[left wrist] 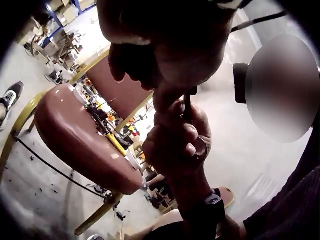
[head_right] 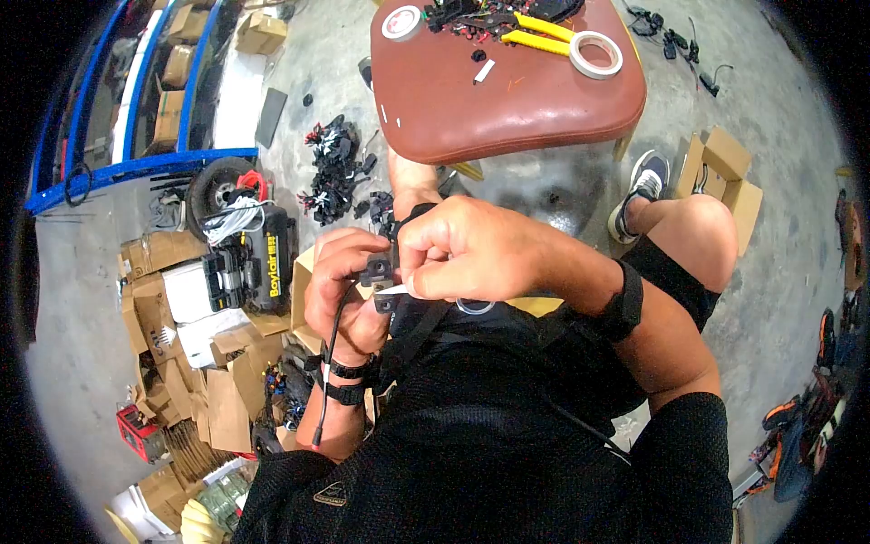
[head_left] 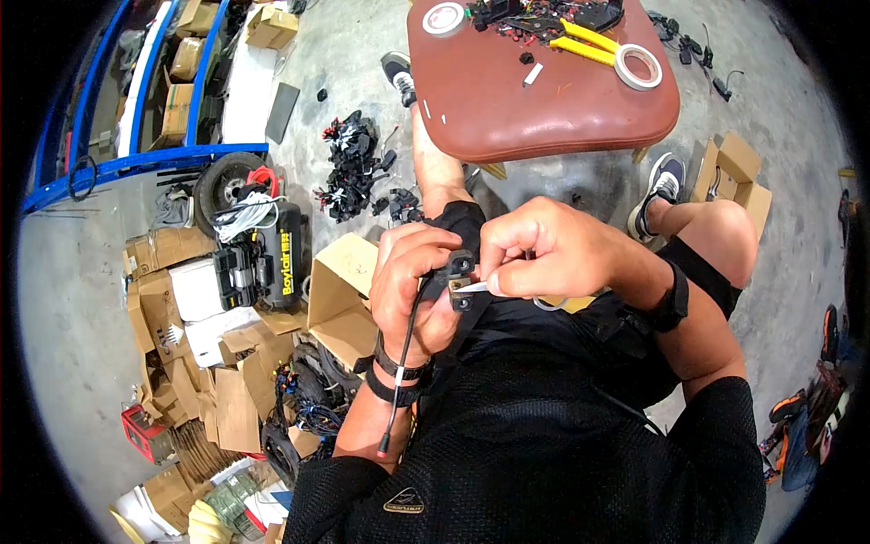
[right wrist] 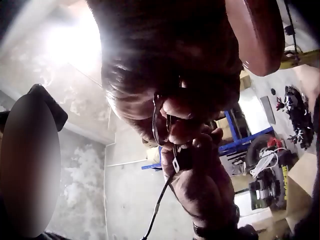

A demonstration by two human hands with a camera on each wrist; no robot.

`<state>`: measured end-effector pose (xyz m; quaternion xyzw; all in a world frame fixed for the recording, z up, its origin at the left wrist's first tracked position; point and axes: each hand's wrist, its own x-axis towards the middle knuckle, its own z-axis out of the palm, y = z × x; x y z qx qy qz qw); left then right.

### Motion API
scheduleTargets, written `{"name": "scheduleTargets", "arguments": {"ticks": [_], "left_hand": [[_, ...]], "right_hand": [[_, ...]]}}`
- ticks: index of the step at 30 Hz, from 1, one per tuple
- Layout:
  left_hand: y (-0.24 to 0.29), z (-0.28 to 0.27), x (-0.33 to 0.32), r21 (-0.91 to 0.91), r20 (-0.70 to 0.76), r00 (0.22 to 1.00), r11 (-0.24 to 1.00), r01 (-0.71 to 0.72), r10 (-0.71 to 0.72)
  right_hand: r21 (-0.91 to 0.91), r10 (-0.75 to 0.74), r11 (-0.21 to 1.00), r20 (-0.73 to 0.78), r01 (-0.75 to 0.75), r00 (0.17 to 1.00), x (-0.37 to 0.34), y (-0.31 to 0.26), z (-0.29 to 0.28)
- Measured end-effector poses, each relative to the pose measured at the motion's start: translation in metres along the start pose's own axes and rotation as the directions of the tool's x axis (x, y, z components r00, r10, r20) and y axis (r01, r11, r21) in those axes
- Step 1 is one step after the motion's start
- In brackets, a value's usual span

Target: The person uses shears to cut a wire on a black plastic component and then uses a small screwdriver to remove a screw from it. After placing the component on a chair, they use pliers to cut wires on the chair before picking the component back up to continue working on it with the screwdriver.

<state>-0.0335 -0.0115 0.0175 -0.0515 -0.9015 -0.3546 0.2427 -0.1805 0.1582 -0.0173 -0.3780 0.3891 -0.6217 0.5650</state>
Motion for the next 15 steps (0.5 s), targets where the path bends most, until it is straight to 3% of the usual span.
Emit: {"name": "scheduleTargets", "arguments": {"ticks": [4,10,15], "left_hand": [[0.005,-0.003,0.005,0.060,-0.003,0.999,0.997,-0.040,0.040],[0.007,-0.008,0.006,0.046,0.039,0.998,0.997,-0.058,0.056],[0.004,-0.010,0.008,-0.008,0.067,0.996,0.999,-0.052,0.053]], "right_hand": [[0.163,0.013,0.987,0.030,-0.018,0.999,0.005,0.005,0.002],[0.222,0.160,0.959,0.087,-0.176,0.983,0.003,-0.001,0.002],[0.147,0.070,0.984,0.183,-0.098,0.981,0.007,0.013,0.009]]}}
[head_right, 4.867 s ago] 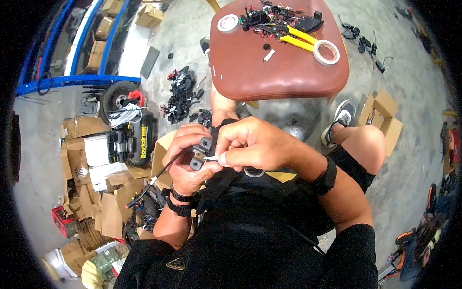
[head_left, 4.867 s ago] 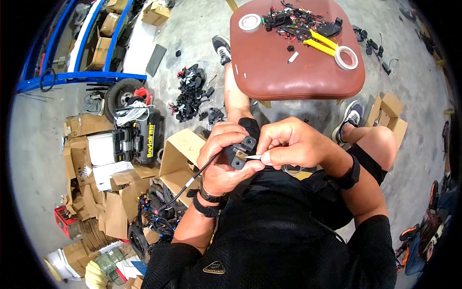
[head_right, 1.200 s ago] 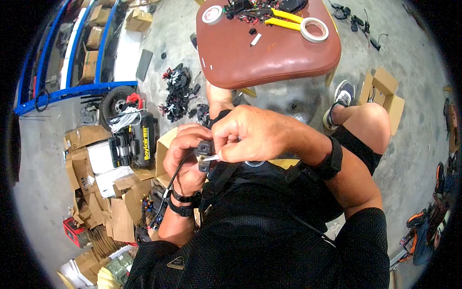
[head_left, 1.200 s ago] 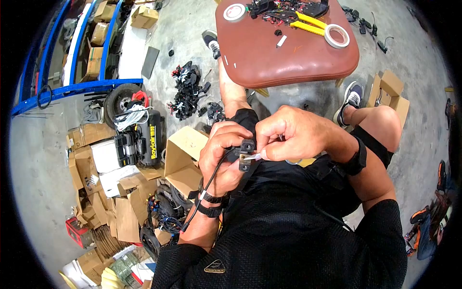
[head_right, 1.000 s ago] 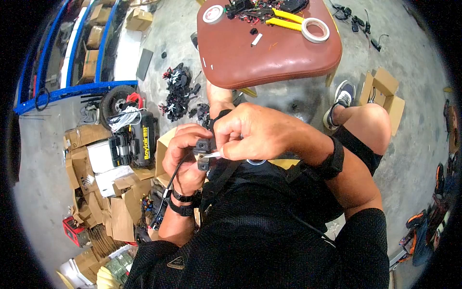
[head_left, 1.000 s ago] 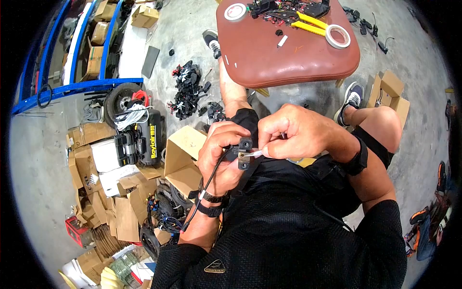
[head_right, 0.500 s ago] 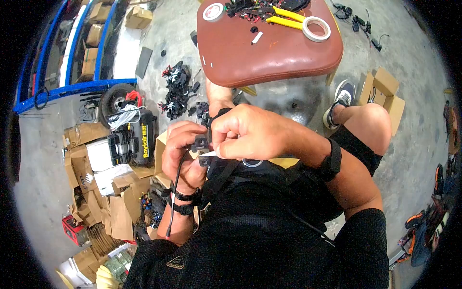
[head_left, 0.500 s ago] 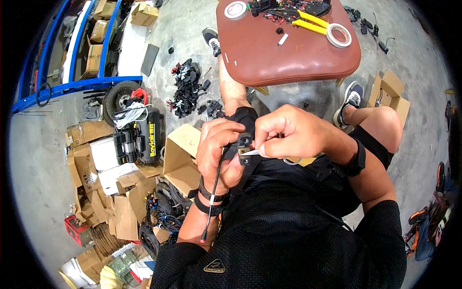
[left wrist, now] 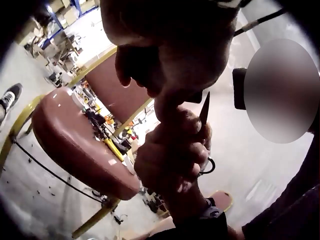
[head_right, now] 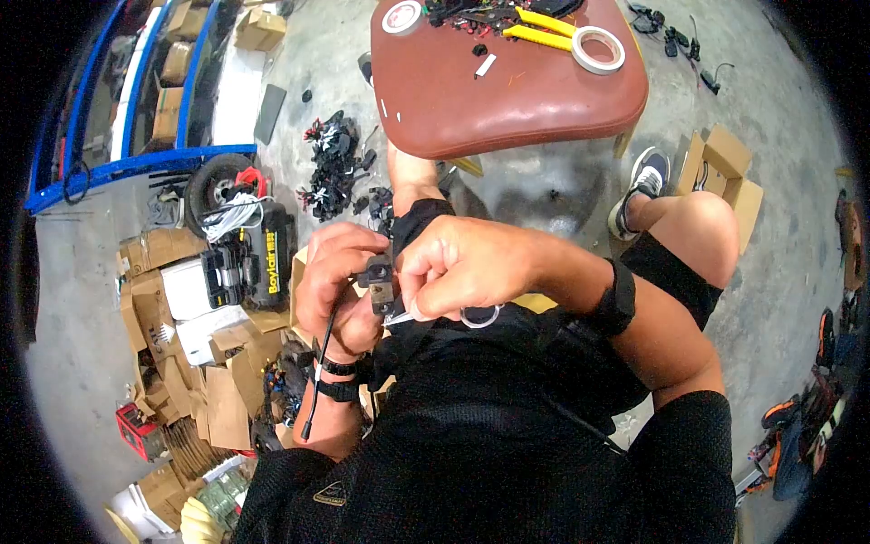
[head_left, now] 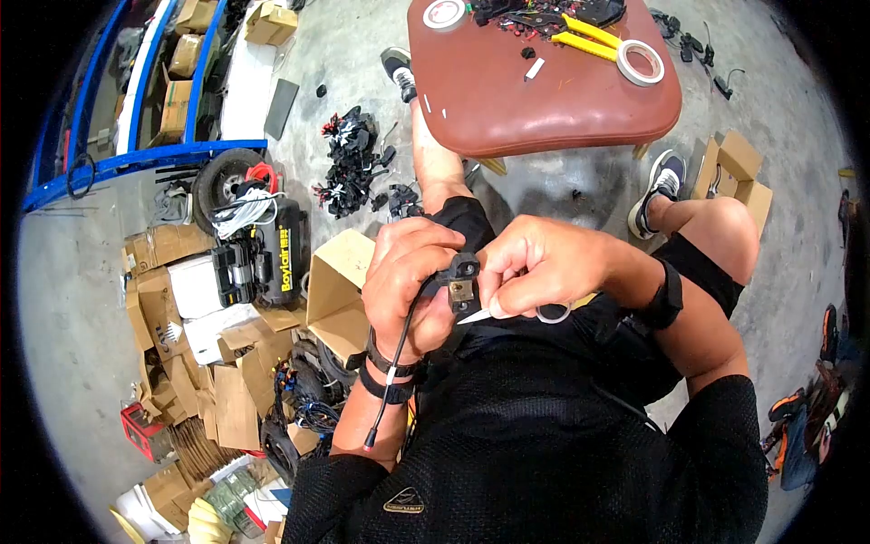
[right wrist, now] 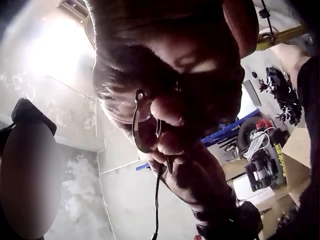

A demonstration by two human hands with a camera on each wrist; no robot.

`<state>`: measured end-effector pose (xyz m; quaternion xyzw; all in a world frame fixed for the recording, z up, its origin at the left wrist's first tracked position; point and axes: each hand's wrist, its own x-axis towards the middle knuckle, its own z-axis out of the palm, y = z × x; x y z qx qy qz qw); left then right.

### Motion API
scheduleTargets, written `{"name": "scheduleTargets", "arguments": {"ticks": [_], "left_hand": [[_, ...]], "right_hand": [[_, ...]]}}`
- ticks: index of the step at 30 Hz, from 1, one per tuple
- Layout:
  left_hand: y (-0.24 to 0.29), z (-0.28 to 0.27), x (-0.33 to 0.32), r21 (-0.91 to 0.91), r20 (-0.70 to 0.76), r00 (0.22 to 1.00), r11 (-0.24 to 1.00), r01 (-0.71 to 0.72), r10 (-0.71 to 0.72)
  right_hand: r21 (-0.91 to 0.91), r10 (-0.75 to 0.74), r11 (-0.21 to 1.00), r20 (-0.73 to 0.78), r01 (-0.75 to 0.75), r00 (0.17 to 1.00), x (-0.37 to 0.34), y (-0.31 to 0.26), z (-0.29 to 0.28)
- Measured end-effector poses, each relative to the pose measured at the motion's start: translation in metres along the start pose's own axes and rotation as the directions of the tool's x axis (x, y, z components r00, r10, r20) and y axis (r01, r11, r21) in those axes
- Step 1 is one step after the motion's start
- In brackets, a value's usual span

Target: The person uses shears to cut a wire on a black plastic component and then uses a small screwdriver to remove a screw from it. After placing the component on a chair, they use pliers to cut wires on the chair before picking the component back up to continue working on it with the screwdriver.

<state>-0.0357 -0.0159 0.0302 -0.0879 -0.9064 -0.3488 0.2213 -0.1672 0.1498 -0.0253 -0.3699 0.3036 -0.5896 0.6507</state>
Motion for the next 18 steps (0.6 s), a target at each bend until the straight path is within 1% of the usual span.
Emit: {"name": "scheduleTargets", "arguments": {"ticks": [5,8,9,12,15,18], "left_hand": [[-0.004,0.003,-0.002,-0.039,-0.055,0.998,0.999,0.013,-0.015],[-0.004,0.005,0.000,-0.028,-0.047,0.999,1.000,-0.001,-0.001],[-0.002,0.005,0.000,-0.019,-0.044,0.999,1.000,0.001,-0.002],[-0.002,0.006,-0.001,-0.003,-0.042,0.999,1.000,0.000,0.000],[-0.002,0.006,0.000,0.017,-0.032,0.999,1.000,-0.010,0.010],[-0.002,0.004,0.001,0.057,-0.017,1.000,0.998,-0.005,0.006]], "right_hand": [[0.065,0.050,0.997,-0.050,-0.046,0.998,-0.006,-0.008,-0.003],[0.112,0.026,0.994,-0.143,-0.010,0.989,-0.009,-0.019,-0.002],[0.111,0.033,0.994,-0.148,-0.016,0.988,-0.010,-0.019,-0.004],[0.111,-0.032,0.993,-0.122,0.045,0.992,-0.006,-0.010,-0.005],[0.064,0.009,0.998,-0.129,-0.001,0.992,-0.009,-0.018,-0.006],[0.058,-0.040,0.997,-0.137,0.048,0.990,-0.005,-0.010,-0.006]]}}
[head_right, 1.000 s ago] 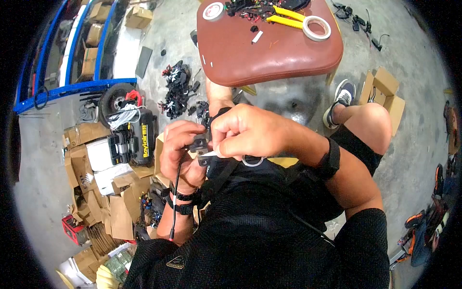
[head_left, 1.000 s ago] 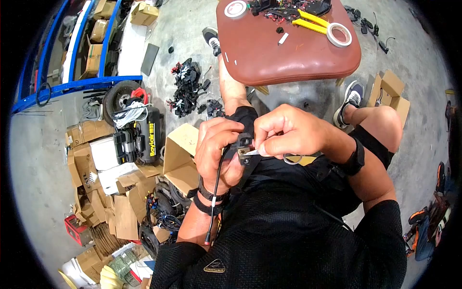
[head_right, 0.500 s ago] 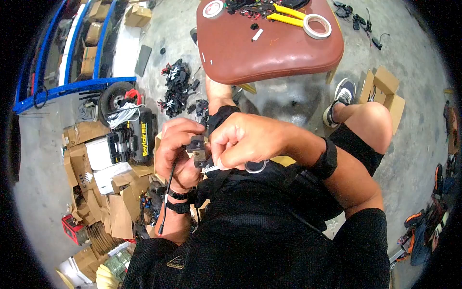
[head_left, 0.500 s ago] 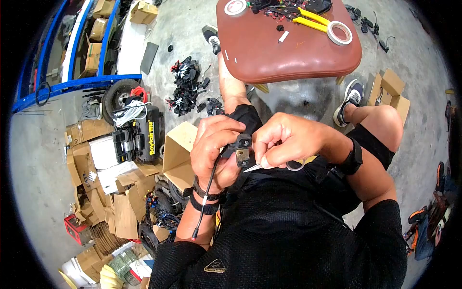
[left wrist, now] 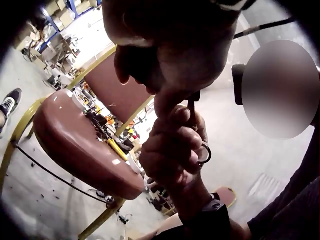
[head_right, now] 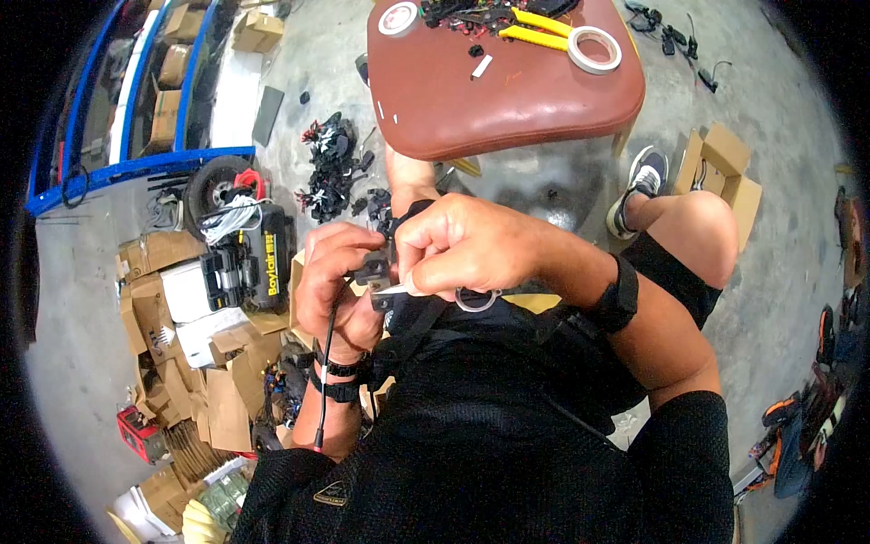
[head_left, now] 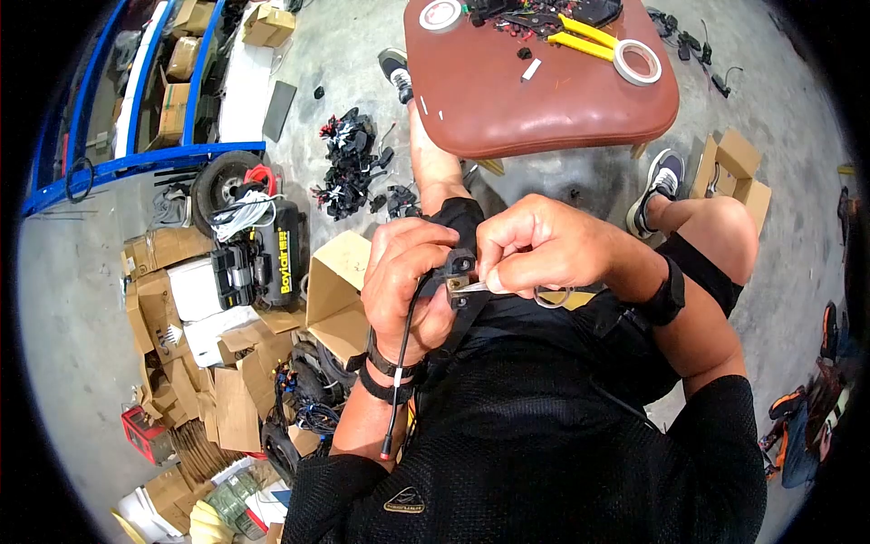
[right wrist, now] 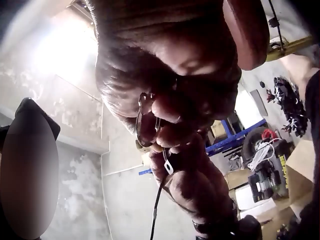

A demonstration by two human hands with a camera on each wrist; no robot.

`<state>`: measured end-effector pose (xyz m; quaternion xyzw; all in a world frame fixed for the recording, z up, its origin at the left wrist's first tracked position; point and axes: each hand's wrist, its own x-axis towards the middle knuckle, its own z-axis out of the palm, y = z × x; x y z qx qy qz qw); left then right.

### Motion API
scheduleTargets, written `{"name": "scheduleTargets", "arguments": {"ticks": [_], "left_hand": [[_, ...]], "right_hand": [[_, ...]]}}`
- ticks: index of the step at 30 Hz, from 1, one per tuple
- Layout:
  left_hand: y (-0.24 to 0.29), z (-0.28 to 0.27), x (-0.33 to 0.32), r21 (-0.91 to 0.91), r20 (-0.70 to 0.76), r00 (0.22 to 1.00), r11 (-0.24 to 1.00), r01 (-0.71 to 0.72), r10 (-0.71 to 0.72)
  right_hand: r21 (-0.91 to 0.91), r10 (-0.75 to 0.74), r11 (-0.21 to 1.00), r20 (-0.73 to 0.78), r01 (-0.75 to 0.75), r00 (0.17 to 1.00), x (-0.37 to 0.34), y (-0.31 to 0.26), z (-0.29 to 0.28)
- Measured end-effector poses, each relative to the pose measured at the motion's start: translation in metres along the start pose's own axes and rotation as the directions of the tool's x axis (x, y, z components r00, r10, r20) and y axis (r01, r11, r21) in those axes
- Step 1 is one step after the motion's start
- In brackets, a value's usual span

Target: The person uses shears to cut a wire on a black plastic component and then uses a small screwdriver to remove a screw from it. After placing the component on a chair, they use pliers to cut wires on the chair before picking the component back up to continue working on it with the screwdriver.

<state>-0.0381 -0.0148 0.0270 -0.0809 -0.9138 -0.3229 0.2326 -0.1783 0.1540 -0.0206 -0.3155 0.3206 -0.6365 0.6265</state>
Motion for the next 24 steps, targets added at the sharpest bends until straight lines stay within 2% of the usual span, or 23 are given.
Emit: {"name": "scheduleTargets", "arguments": {"ticks": [3,4,6,8,13,19,24], "left_hand": [[-0.001,0.002,-0.004,-0.003,-0.027,0.997,0.997,0.071,-0.071],[-0.002,0.003,-0.006,-0.012,-0.044,0.994,0.994,0.104,-0.105],[-0.004,0.003,-0.005,-0.032,-0.067,0.994,0.996,0.088,-0.090],[-0.001,0.005,-0.004,-0.053,-0.071,0.991,0.993,0.107,-0.111],[-0.003,0.008,-0.008,-0.127,-0.082,0.985,0.982,0.141,-0.152],[-0.007,0.009,-0.010,-0.077,-0.075,0.992,0.993,0.094,-0.099],[-0.008,0.010,-0.011,-0.046,-0.083,0.994,0.997,0.067,-0.071]], "right_hand": [[-0.052,0.046,0.998,0.149,-0.039,0.988,-0.003,-0.003,0.005],[-0.057,-0.013,0.998,0.158,0.022,0.987,-0.003,-0.004,0.007],[0.007,-0.018,1.000,0.055,0.017,0.998,-0.005,-0.006,0.003],[-0.028,-0.035,0.999,-0.034,0.035,0.999,-0.005,-0.009,-0.003],[-0.080,-0.109,0.991,-0.074,0.103,0.991,0.002,0.006,-0.004],[-0.054,-0.031,0.998,-0.072,0.027,0.997,-0.002,-0.006,-0.004],[-0.056,-0.031,0.998,-0.051,0.028,0.998,0.000,0.000,-0.005]]}}
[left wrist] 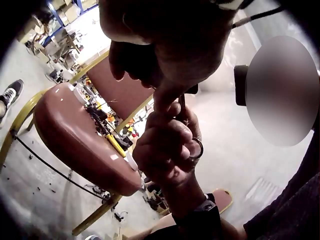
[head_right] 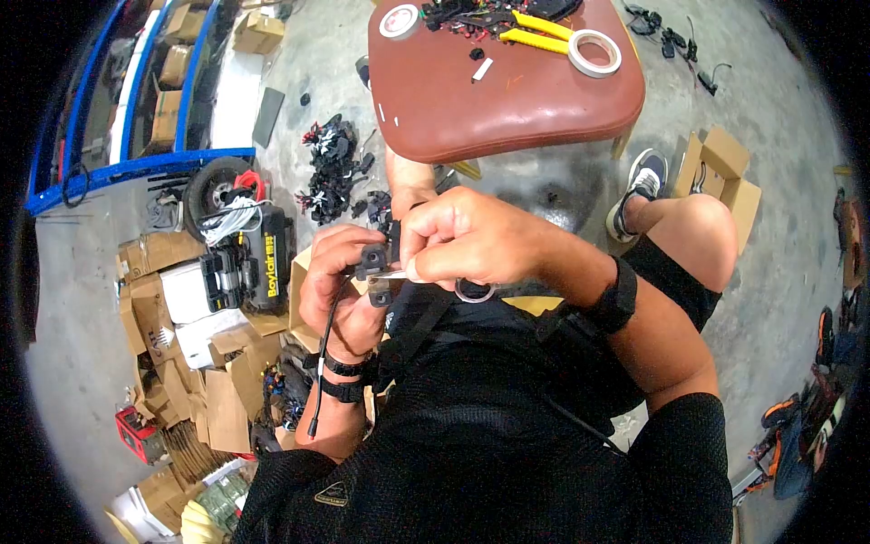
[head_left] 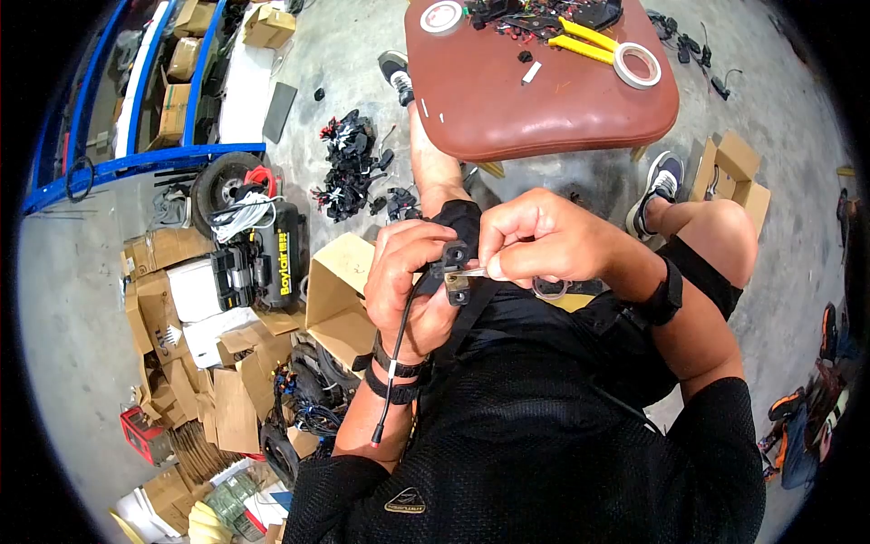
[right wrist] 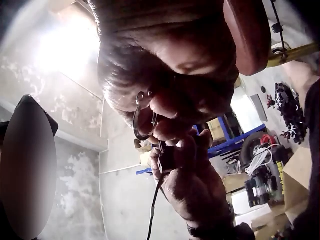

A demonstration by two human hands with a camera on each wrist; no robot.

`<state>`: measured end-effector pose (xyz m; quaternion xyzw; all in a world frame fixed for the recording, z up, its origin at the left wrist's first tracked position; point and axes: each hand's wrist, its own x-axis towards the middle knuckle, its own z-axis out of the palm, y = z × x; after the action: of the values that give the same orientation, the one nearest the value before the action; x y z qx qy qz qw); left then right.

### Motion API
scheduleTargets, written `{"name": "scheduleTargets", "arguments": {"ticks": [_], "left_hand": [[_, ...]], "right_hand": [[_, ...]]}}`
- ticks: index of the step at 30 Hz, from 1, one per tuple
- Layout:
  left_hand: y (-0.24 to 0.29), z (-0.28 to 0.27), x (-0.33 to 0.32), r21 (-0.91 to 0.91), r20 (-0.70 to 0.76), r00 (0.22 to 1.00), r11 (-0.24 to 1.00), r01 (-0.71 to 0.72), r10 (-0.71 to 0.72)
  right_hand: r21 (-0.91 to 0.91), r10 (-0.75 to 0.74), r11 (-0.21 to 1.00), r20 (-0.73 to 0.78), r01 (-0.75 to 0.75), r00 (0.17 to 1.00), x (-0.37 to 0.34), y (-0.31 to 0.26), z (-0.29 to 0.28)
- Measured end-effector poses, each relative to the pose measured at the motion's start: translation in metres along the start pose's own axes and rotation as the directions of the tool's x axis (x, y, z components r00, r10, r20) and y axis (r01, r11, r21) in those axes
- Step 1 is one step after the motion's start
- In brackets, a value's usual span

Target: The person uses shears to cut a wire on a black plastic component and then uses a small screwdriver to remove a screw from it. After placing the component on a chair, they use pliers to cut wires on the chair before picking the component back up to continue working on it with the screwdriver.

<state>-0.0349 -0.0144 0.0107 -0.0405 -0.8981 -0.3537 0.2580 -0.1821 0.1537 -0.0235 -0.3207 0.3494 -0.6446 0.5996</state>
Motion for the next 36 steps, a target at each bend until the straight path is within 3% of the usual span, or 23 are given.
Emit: {"name": "scheduleTargets", "arguments": {"ticks": [25,36], "left_hand": [[0.0043,-0.0029,0.0066,-0.013,0.035,0.999,1.000,-0.027,0.027],[0.0025,-0.0023,0.0025,-0.060,0.044,0.999,0.998,0.009,-0.006]], "right_hand": [[-0.086,-0.026,0.996,-0.007,0.025,1.000,-0.0021,0.0038,0.0046],[-0.220,-0.154,0.965,-0.038,0.142,0.987,-0.0023,0.0011,0.0090]]}}
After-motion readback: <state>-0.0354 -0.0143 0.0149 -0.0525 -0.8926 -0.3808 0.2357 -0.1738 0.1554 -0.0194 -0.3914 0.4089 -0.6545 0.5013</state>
